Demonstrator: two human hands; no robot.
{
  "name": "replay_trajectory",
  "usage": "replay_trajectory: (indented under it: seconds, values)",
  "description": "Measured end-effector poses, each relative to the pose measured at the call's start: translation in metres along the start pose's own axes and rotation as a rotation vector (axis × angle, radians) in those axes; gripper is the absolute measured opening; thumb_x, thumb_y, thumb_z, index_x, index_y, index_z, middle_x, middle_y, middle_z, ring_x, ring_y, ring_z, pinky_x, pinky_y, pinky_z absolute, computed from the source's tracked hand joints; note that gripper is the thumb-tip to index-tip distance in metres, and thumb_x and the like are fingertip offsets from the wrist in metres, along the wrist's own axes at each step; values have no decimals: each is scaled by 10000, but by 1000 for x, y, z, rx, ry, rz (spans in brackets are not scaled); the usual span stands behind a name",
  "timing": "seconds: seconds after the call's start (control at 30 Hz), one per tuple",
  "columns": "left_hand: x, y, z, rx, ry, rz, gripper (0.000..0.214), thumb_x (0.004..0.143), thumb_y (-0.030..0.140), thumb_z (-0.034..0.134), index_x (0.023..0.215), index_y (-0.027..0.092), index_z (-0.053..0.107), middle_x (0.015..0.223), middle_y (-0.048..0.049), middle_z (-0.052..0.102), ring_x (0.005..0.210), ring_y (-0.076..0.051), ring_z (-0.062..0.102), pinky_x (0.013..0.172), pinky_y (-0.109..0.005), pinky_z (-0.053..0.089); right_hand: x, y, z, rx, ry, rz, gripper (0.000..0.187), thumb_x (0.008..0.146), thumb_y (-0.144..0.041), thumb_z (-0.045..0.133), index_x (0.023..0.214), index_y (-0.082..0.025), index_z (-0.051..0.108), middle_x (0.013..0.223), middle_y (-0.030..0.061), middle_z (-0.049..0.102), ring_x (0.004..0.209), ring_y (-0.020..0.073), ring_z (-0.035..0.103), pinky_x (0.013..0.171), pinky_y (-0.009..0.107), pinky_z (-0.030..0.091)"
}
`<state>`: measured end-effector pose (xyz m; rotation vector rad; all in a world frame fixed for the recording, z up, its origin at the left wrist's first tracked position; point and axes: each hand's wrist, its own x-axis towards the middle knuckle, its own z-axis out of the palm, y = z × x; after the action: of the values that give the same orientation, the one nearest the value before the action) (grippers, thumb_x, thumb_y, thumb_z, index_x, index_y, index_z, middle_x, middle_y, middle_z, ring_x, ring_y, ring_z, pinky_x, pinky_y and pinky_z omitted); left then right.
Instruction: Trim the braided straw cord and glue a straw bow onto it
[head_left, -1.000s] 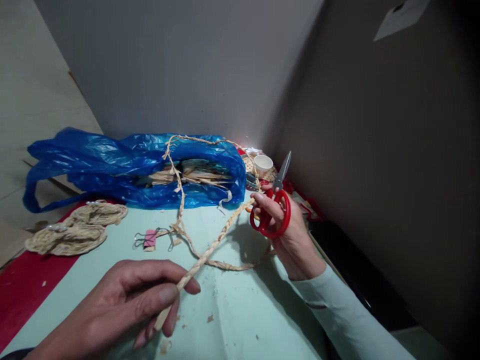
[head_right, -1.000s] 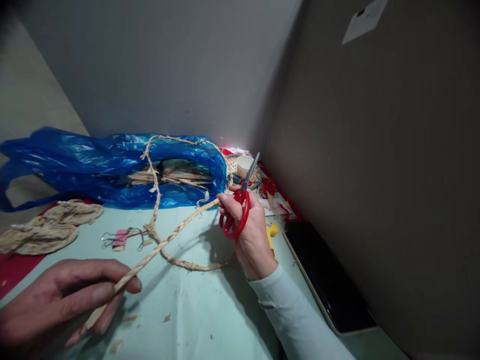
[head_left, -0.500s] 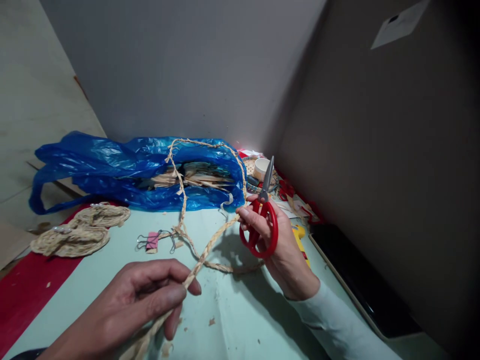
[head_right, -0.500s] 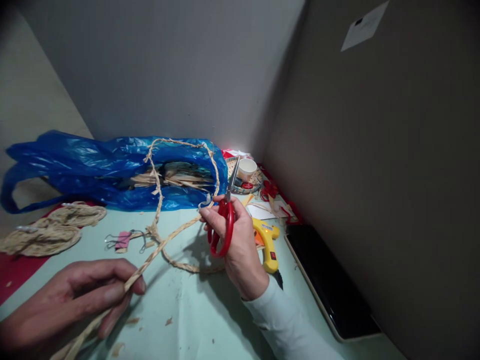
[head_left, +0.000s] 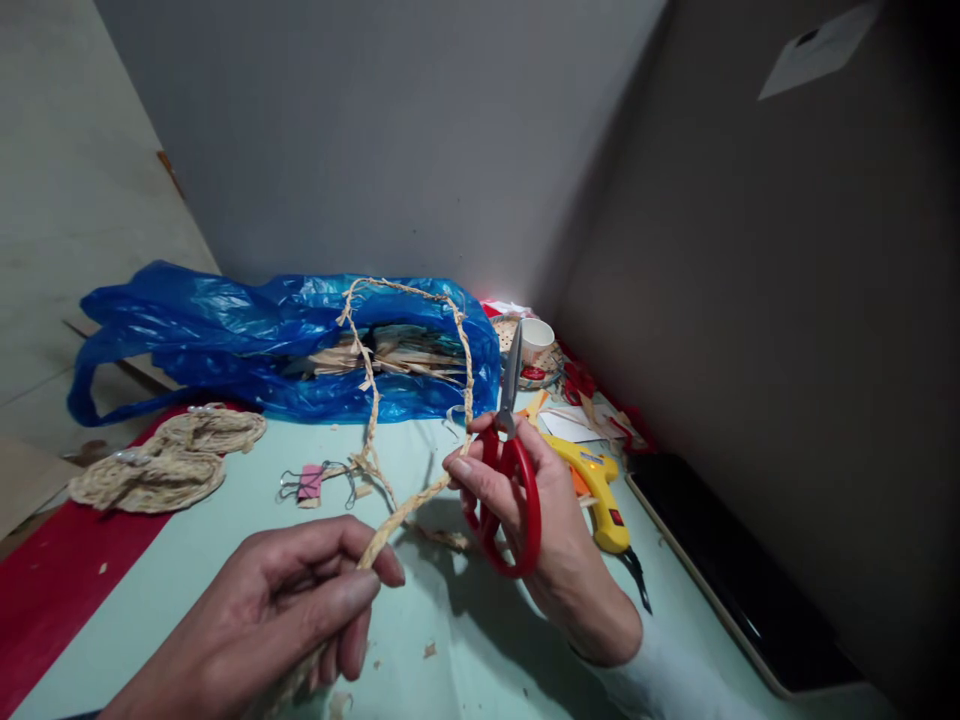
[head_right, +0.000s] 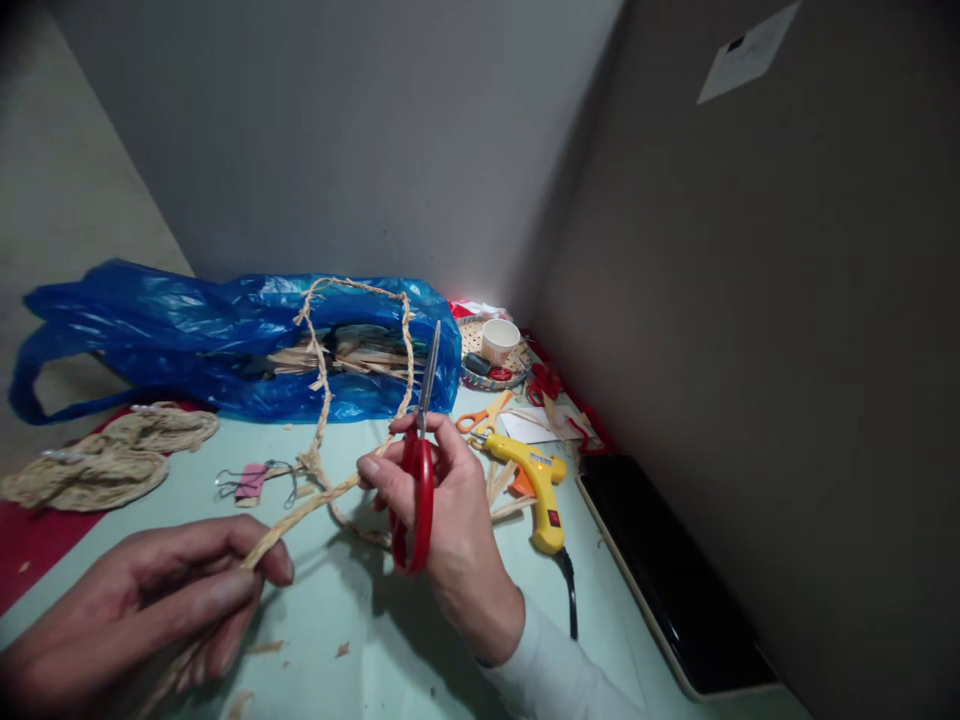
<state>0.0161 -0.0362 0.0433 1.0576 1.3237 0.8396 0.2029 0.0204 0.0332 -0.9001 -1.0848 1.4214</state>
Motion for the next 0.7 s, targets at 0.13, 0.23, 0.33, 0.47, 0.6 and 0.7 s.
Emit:
replay_trajectory:
  seconds: [0.13, 0.23, 0.33, 0.47, 0.6, 0.7]
  values:
    - [1, 3, 2, -56, 31, -97, 373, 657, 561, 793, 744, 204, 729, 432, 16, 596, 368, -56, 415, 365, -126, 309, -8, 2, 8, 77, -84, 68, 462, 653, -257, 884, 970, -238, 549, 705, -64, 676, 535, 89, 572, 493, 189, 450]
    - [0, 4, 4, -72, 63, -132, 441, 593, 601, 824, 769, 214, 709, 428, 26, 602, 341, -54, 429, 333, -114, 325, -13, 4, 13, 146, -142, 112, 473, 629, -196, 893, 953, -227, 549, 687, -70, 682, 533, 75, 578, 511, 173, 457]
    - [-1, 2, 3, -93, 23, -155, 490, 577, 649, 817, 749, 205, 702, 415, 18, 607, 301, -41, 414, 313, -107, 295, -15, 3, 16, 176, -169, 136, 491, 628, -181, 892, 961, -226, 535, 685, -70, 686, 528, 71, 582, 501, 164, 449]
    - [0, -4, 0, -161, -75, -132, 429, 642, 621, 802, 731, 209, 724, 432, 19, 610, 296, -28, 381, 307, -115, 223, -12, 4, 14, 177, -144, 135, 538, 612, -168, 899, 986, -228, 516, 686, -74, 682, 535, 64, 574, 510, 154, 445]
    - [3, -7, -5, -127, -75, -98, 368, 693, 574, 792, 758, 214, 750, 465, 23, 623, 321, -31, 413, 330, -111, 266, -5, 3, 5, 138, -67, 65, 490, 692, -245, 868, 1034, -238, 517, 755, -65, 663, 556, 73, 573, 514, 173, 459]
    - [5, -8, -10, -45, -96, -22, 395, 719, 590, 765, 730, 196, 756, 484, 3, 643, 337, -35, 456, 343, -102, 307, 2, -2, -7, 98, 36, -22, 387, 771, -304, 819, 1026, -227, 538, 788, -47, 637, 622, 82, 577, 546, 170, 471]
